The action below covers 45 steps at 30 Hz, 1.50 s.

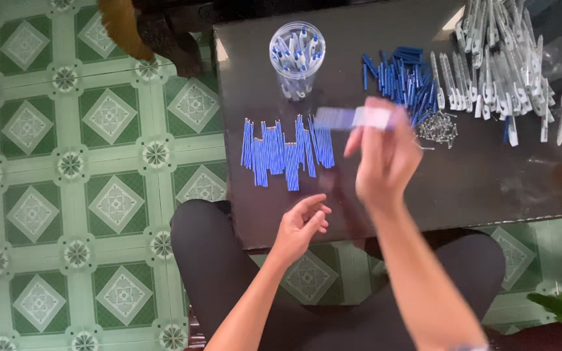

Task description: The person assembles ballpoint pens by hand, inserting ink cartridges into pen barrels, attaching clips and caps, and placing the finished pens into a plastic container.

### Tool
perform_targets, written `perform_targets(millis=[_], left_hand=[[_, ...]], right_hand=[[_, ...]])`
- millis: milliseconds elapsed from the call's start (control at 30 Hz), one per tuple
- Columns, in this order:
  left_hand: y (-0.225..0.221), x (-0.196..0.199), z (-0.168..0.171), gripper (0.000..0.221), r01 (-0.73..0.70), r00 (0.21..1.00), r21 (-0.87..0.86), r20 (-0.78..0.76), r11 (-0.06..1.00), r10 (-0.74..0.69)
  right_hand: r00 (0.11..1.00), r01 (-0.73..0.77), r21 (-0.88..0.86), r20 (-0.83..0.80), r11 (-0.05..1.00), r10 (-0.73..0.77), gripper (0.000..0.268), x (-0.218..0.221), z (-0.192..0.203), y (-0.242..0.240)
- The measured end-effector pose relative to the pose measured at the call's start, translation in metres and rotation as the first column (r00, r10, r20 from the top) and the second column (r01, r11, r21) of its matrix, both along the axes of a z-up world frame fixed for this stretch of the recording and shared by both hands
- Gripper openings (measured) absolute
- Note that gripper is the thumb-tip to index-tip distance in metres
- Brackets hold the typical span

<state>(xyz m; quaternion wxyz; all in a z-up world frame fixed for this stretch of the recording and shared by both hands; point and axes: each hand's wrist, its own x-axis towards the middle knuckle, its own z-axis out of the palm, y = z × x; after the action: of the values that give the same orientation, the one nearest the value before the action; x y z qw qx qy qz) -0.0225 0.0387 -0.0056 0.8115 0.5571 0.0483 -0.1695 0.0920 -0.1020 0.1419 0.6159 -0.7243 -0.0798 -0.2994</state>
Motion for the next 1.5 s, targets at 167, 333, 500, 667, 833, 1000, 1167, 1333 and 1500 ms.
perform_targets(millis=[167,333,500,667,833,1000,1167,1333,1500], left_hand=[[0.006,0.011,0.027,0.041,0.097,0.991,0.122,-0.101,0.988,-0.084],[0.005,0.013,0.025,0.04,0.103,0.989,0.093,-0.116,0.99,-0.092],[-0.001,0.012,0.017,0.034,0.062,0.99,0.131,-0.137,0.989,-0.044],[-0.002,0.015,0.025,0.034,0.096,0.991,0.175,-0.106,0.98,-0.078],[-0.006,0.016,0.026,0.033,0.072,0.989,0.189,-0.141,0.979,-0.046],[-0.007,0.014,0.025,0.032,0.06,0.992,0.199,-0.122,0.978,-0.036],[-0.006,0.01,0.018,0.031,0.051,0.995,0.156,-0.088,0.986,-0.037],[-0.006,0.011,0.022,0.031,0.047,0.996,0.173,-0.083,0.984,-0.033],[-0.005,0.007,0.005,0.031,0.034,0.998,0.108,-0.06,0.994,-0.027]], right_hand=[[0.99,-0.013,-0.36,0.125,0.933,0.062,0.016,0.107,0.025,0.01],[0.99,-0.141,-0.544,-0.093,0.827,0.108,0.028,0.125,-0.029,-0.01],[0.981,0.112,-0.623,-0.054,0.774,-0.185,0.018,0.109,-0.11,-0.117],[0.833,0.244,-0.747,-0.166,0.619,-0.528,0.011,0.095,-0.145,-0.23],[0.613,0.112,-0.812,-0.397,0.573,-0.683,0.011,0.092,-0.154,-0.251],[0.645,0.177,-0.781,-0.367,0.598,-0.67,0.009,0.085,-0.154,-0.239],[0.677,0.224,-0.786,-0.299,0.576,-0.672,0.007,0.084,-0.161,-0.24],[0.717,0.312,-0.784,-0.176,0.537,-0.674,0.007,0.082,-0.154,-0.234],[0.634,0.164,-0.816,-0.343,0.554,-0.693,0.011,0.092,-0.165,-0.241]])
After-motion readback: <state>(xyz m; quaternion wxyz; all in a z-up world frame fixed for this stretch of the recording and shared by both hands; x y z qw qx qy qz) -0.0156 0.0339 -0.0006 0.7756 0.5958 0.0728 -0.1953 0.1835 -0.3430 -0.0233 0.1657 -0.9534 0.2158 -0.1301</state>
